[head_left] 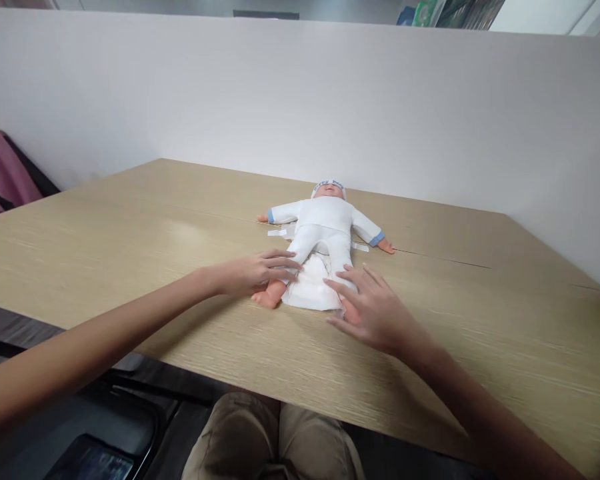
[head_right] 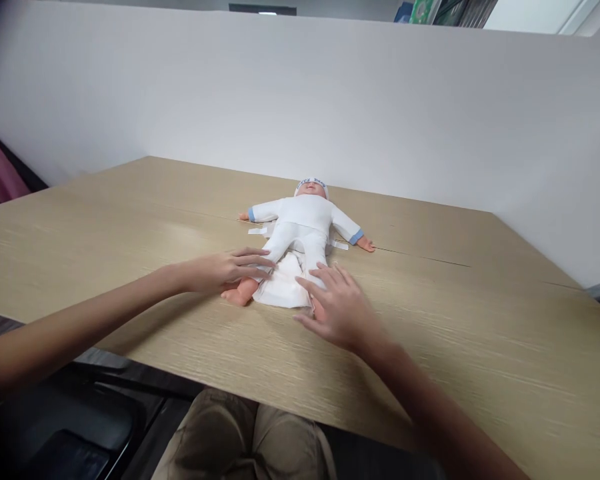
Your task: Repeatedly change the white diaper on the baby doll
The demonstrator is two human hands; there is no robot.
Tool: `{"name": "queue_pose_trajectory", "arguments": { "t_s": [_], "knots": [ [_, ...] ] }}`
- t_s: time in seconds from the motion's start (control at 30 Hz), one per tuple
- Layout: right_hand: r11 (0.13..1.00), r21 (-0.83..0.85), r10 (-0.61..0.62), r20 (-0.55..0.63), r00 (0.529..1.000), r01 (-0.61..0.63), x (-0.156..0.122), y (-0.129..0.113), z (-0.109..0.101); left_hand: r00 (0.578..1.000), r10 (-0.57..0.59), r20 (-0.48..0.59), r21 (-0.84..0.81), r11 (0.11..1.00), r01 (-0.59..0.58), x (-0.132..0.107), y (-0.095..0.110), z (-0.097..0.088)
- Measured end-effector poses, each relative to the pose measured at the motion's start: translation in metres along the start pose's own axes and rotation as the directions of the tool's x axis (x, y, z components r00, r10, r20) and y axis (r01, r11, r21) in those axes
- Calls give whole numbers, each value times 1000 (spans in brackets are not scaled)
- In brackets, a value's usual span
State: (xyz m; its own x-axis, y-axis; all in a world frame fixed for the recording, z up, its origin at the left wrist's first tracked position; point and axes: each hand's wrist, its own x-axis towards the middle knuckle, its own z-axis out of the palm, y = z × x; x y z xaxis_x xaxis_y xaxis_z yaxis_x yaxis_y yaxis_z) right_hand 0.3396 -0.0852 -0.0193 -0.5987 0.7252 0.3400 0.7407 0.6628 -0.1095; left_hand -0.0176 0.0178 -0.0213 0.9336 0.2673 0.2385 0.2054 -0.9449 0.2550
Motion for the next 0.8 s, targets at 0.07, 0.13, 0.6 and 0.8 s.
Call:
{"name": "queue_pose_trajectory", "arguments": {
  "t_s": [0.07, 0.13, 0.6, 0.8],
  "knots": [
    [995, -97, 8, -29, 1000, -10, 1, -13, 8, 1000, -21, 1, -15, 1000, 21, 0, 0, -3],
    [990, -137, 37, -54, 998, -44, 2, -17, 15, 999, -50, 0, -37, 998, 50, 1, 2, -7],
    [900, 296, 370, -137, 919, -319, 29, 14, -3, 866, -385, -319, 21, 911, 413, 40, 23, 14],
    [881, 405, 392, -332, 858, -246, 75, 55, -3, 684, -554, -474, -397, 828, 395, 73, -24, -7]
  ]
}}
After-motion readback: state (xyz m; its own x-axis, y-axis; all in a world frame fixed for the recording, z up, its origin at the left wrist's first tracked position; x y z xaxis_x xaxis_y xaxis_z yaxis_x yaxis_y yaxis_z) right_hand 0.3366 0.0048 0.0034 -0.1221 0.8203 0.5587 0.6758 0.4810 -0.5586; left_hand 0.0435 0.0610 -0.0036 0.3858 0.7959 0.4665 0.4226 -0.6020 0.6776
